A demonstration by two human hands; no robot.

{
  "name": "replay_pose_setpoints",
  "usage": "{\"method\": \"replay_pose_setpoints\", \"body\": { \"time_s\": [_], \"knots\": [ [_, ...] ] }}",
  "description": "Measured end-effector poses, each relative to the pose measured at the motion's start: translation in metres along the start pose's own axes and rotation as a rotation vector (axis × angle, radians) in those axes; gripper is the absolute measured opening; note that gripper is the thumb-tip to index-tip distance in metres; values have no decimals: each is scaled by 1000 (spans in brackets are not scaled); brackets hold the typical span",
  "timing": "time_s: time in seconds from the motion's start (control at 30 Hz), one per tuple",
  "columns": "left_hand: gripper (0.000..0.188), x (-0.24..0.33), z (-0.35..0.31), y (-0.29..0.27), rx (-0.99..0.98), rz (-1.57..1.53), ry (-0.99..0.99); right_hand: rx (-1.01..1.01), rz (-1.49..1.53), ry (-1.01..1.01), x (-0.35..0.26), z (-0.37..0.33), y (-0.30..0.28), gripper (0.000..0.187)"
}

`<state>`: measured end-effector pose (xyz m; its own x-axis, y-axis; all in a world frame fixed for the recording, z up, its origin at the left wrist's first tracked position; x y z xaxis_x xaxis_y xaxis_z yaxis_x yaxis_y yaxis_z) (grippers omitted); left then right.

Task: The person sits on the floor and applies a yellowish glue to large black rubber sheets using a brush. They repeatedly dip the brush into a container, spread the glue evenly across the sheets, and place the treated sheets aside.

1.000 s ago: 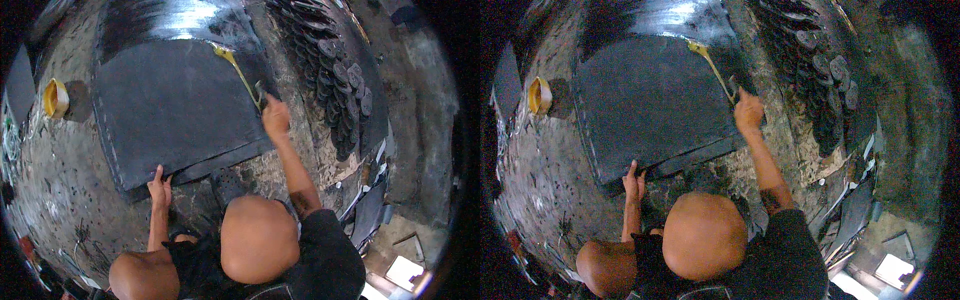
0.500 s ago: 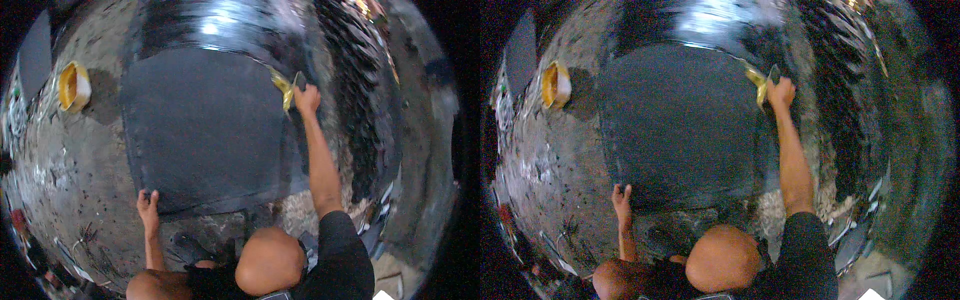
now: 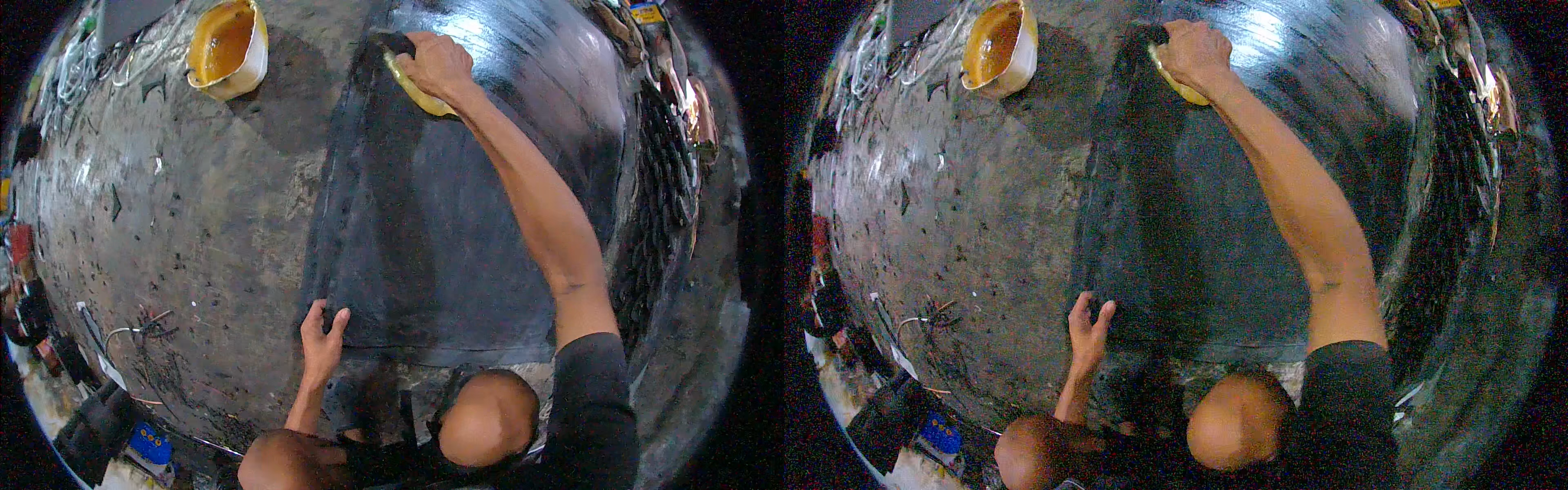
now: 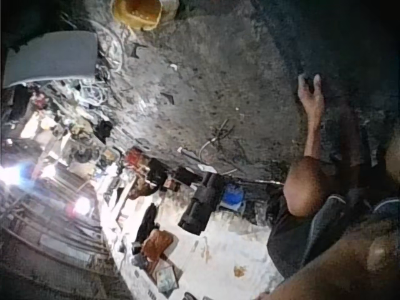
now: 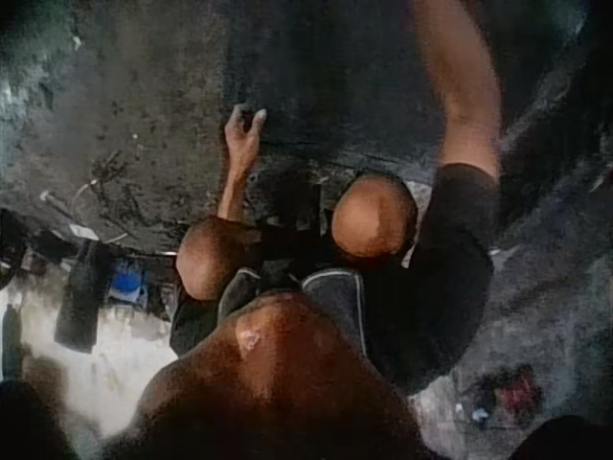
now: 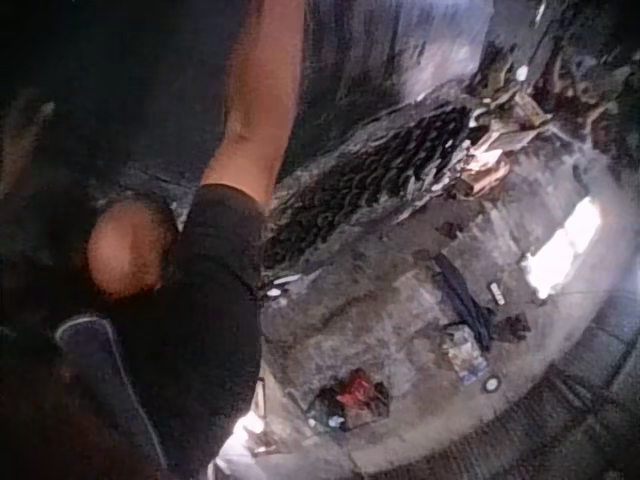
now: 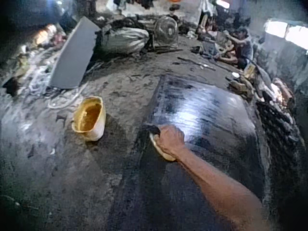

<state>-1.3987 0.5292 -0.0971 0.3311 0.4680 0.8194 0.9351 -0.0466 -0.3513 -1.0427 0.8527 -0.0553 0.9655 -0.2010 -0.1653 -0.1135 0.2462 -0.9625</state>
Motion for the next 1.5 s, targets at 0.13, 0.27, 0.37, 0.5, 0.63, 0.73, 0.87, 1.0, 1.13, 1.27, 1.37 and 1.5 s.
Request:
{"method": "replay_pose_setpoints", "body": {
  "time_s": [0.13,0.27,0.37,0.5,0.63,0.73,0.87,1.0,1.13,1.27,1.37,1.5],
  "knots": [
    [27,18,-3,3,-22,-25,-16,-49,-7,-143,-5,2,-16,43],
    [25,19,-5,10,-48,-42,-105,-213,114,-649,33,13,-1,49],
    [22,12,-4,10,-21,-43,-91,-169,281,-851,43,32,18,48],
    [19,13,-9,4,31,-58,-102,-318,195,-660,149,-10,-13,53],
    [18,7,1,6,-25,-49,-156,-318,155,-388,283,-163,-88,55],
    [19,-3,6,4,-49,-37,-65,-218,175,-228,321,-265,-128,56],
    [29,-14,12,-7,-96,-63,-145,-172,127,7,324,-417,-159,56],
    [47,-6,14,-1,-19,117,-32,-136,71,201,288,-542,-190,53],
    [62,-12,14,3,-61,98,20,-32,82,323,258,-610,-204,50],
    [60,-13,11,-5,-143,13,-3,-84,147,494,236,-631,-221,40],
    [52,-23,12,-8,-43,9,104,-11,354,770,225,-612,-245,35],
    [59,-16,24,-6,-166,35,198,341,119,732,200,-566,-243,39]
  ]
}}
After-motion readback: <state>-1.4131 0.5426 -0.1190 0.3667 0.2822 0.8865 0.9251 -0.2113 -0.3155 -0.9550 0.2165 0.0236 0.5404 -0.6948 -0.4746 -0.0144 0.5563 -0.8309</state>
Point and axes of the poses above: each hand's wrist, its own z-axis towards the middle knuckle, its own y-axis out of the palm, x = y × z, the point moved 1 cm from there along z, towards the middle knuckle, and after that the axes turned 11 degrees about x, right-handed, at the moved point
